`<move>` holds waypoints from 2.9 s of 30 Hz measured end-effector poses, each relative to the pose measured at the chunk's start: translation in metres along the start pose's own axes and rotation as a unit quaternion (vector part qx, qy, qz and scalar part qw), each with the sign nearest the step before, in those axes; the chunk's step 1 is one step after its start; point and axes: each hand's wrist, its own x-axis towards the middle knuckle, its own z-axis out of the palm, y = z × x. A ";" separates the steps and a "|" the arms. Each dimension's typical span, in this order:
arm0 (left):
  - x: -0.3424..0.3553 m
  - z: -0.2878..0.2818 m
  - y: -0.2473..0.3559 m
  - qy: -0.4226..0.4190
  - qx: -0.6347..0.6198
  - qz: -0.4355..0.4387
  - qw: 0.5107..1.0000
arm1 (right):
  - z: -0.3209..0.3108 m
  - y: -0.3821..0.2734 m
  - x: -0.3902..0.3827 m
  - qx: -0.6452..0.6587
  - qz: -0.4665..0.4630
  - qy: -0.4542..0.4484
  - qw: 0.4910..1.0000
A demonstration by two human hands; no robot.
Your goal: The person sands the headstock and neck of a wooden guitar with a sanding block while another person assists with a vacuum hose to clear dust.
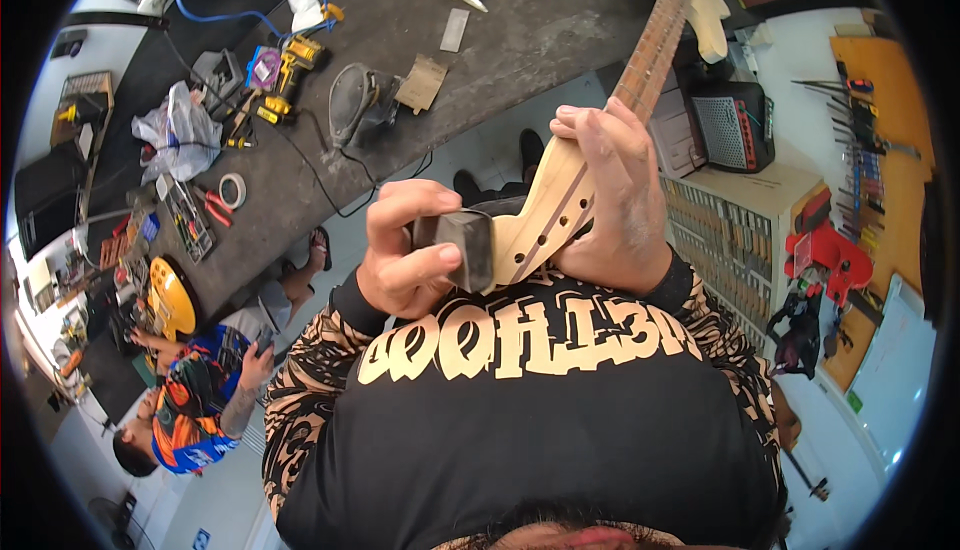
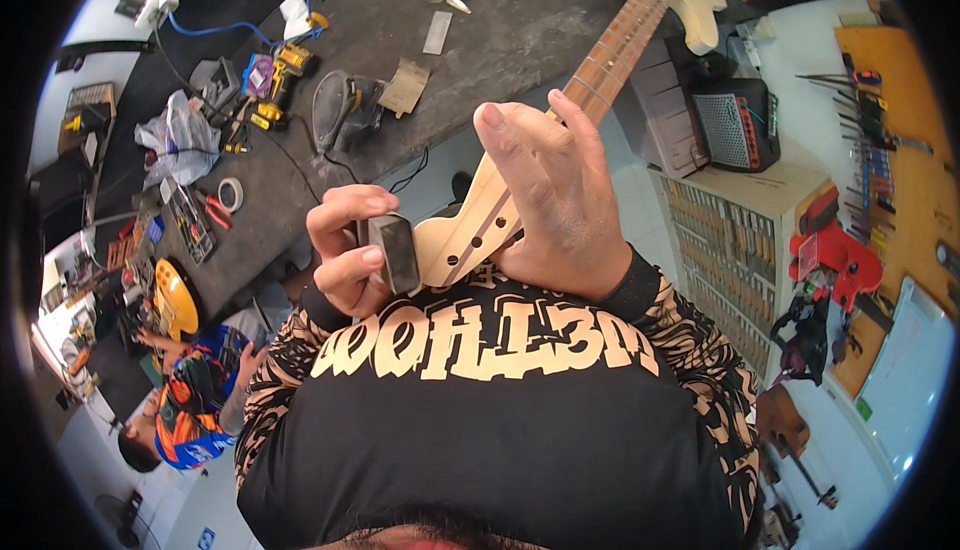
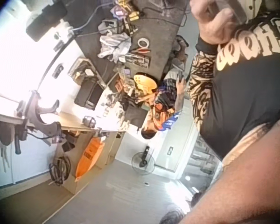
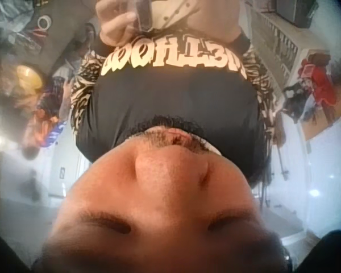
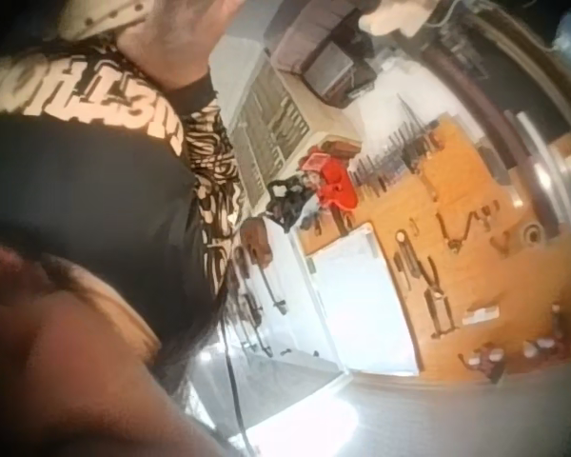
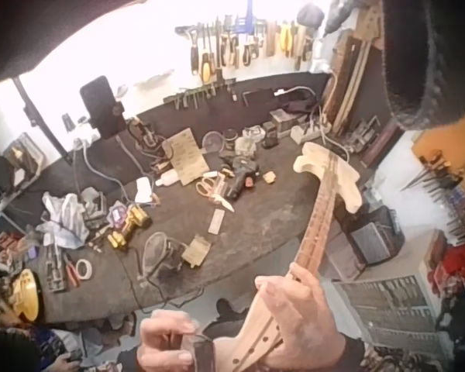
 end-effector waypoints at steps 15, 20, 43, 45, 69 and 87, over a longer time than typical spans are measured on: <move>0.032 0.030 -0.046 -0.065 -0.169 -0.158 0.971 | -0.023 -0.018 -0.037 -0.061 0.081 0.061 0.993; 0.082 0.071 -0.039 -0.126 -0.157 -0.135 0.970 | -0.027 -0.018 -0.060 -0.099 0.114 0.084 0.985; 0.094 0.058 -0.011 -0.330 -0.202 -0.038 0.921 | -0.042 -0.011 -0.092 -0.004 0.187 0.083 0.979; 0.095 0.054 -0.014 -0.348 -0.219 -0.041 0.911 | -0.045 -0.011 -0.094 -0.004 0.189 0.074 0.979; 0.077 0.078 -0.007 -0.255 -0.250 -0.100 0.929 | -0.047 -0.004 -0.094 -0.005 0.160 0.108 0.981; 0.055 0.055 -0.016 -0.196 -0.339 -0.143 0.909 | -0.043 -0.013 -0.049 -0.092 0.117 0.016 0.989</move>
